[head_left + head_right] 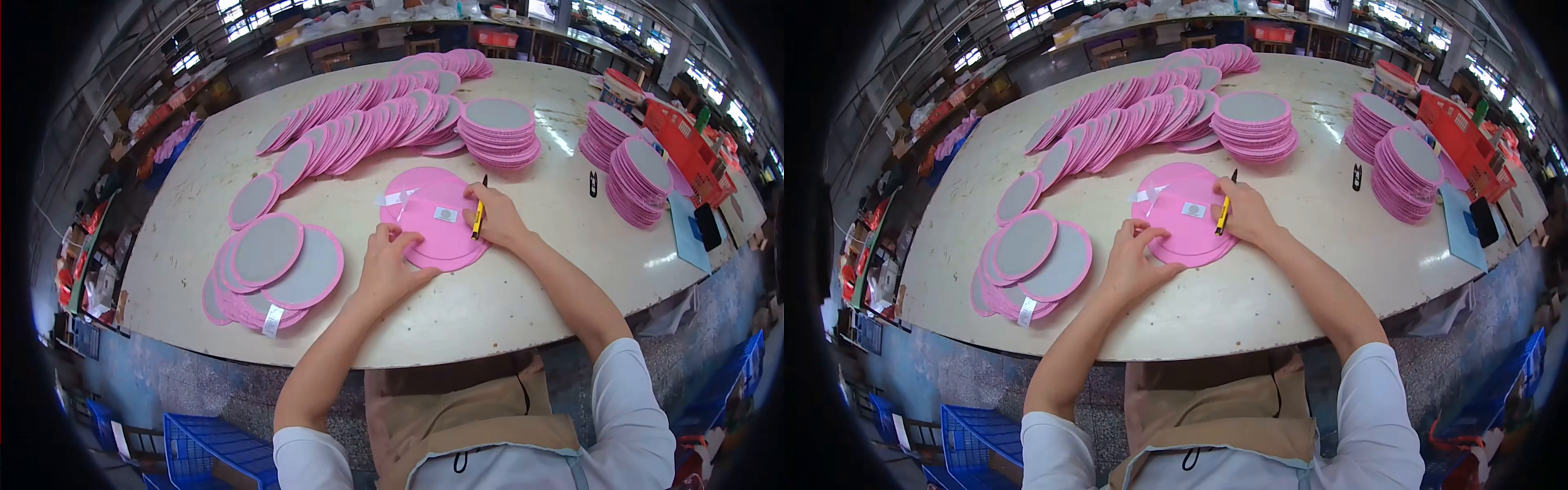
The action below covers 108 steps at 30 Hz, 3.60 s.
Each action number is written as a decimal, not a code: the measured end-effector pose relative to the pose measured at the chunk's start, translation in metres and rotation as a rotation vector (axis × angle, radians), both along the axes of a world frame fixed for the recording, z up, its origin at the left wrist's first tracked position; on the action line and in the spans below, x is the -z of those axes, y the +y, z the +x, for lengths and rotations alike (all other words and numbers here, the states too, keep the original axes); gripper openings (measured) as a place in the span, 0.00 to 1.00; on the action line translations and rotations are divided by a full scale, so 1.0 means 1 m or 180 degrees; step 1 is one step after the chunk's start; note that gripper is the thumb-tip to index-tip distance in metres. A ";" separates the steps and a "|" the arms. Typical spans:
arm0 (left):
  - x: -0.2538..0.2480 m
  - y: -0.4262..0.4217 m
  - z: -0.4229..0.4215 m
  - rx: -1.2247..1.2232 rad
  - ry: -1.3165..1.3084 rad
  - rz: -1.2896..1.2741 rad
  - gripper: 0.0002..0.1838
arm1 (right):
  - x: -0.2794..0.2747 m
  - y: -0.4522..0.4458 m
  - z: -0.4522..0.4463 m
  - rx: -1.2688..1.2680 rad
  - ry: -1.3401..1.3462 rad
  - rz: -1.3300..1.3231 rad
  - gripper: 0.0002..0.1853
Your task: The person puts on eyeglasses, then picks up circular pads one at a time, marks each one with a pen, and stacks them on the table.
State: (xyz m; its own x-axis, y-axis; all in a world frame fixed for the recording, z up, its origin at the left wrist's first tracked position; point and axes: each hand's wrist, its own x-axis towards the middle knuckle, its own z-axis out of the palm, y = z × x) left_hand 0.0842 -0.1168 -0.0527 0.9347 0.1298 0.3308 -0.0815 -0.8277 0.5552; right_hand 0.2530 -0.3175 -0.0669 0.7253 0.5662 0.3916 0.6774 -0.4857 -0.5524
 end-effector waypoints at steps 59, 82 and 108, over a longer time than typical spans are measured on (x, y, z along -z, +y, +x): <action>-0.015 -0.044 -0.046 0.1010 -0.0323 0.2184 0.13 | -0.008 -0.045 -0.120 -0.1148 -0.2290 -0.1326 0.10; -0.090 -0.047 -0.067 0.0799 -0.2241 0.1434 0.13 | -0.075 -0.071 -0.162 -0.0846 -0.0339 0.3158 0.12; -0.029 -0.046 -0.054 0.0992 0.2069 -0.1328 0.06 | -0.001 -0.048 -0.195 -0.0434 0.1775 0.1474 0.06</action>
